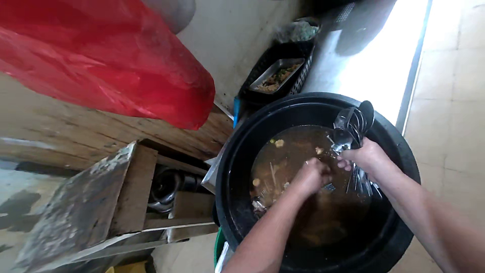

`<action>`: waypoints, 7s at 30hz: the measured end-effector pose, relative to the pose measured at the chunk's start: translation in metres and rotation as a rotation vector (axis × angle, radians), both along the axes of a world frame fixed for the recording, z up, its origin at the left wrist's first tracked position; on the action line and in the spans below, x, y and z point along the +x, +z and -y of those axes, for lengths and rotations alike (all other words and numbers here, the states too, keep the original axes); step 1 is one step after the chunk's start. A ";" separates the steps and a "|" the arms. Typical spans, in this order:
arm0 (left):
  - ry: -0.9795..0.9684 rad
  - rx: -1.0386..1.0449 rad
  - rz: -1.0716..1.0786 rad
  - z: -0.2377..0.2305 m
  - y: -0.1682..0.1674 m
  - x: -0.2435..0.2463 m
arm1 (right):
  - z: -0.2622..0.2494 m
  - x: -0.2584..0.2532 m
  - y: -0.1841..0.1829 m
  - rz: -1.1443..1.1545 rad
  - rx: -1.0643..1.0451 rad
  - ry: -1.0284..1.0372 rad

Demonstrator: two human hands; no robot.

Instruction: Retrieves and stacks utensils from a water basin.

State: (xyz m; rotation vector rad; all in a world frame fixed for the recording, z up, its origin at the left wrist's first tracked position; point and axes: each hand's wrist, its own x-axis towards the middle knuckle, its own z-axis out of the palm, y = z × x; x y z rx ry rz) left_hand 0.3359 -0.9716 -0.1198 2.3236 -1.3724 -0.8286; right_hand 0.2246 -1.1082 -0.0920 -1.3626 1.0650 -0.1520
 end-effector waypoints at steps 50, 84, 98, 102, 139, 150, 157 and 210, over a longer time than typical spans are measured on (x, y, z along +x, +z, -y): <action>0.150 0.081 -0.285 -0.012 0.030 0.036 | 0.001 -0.002 -0.003 0.145 0.227 -0.065; -0.409 0.333 0.083 -0.061 0.020 -0.025 | 0.001 0.000 0.002 0.102 0.182 -0.078; -0.465 -0.047 0.037 -0.038 0.030 -0.005 | 0.001 -0.005 0.002 0.143 0.219 -0.057; -0.341 -0.040 -0.197 -0.029 0.077 0.010 | 0.001 -0.005 0.005 0.127 0.294 -0.006; 0.165 -0.359 -0.266 0.006 0.089 0.009 | -0.002 -0.005 0.004 0.187 0.434 -0.021; 0.230 -0.267 -0.047 -0.010 0.074 0.031 | -0.003 -0.014 0.009 0.157 0.496 0.294; -0.360 0.294 0.120 -0.090 0.029 0.014 | -0.002 -0.005 0.004 0.047 0.343 0.143; 1.010 -0.621 -1.326 -0.053 -0.002 0.036 | 0.002 -0.005 0.001 0.221 0.390 -0.030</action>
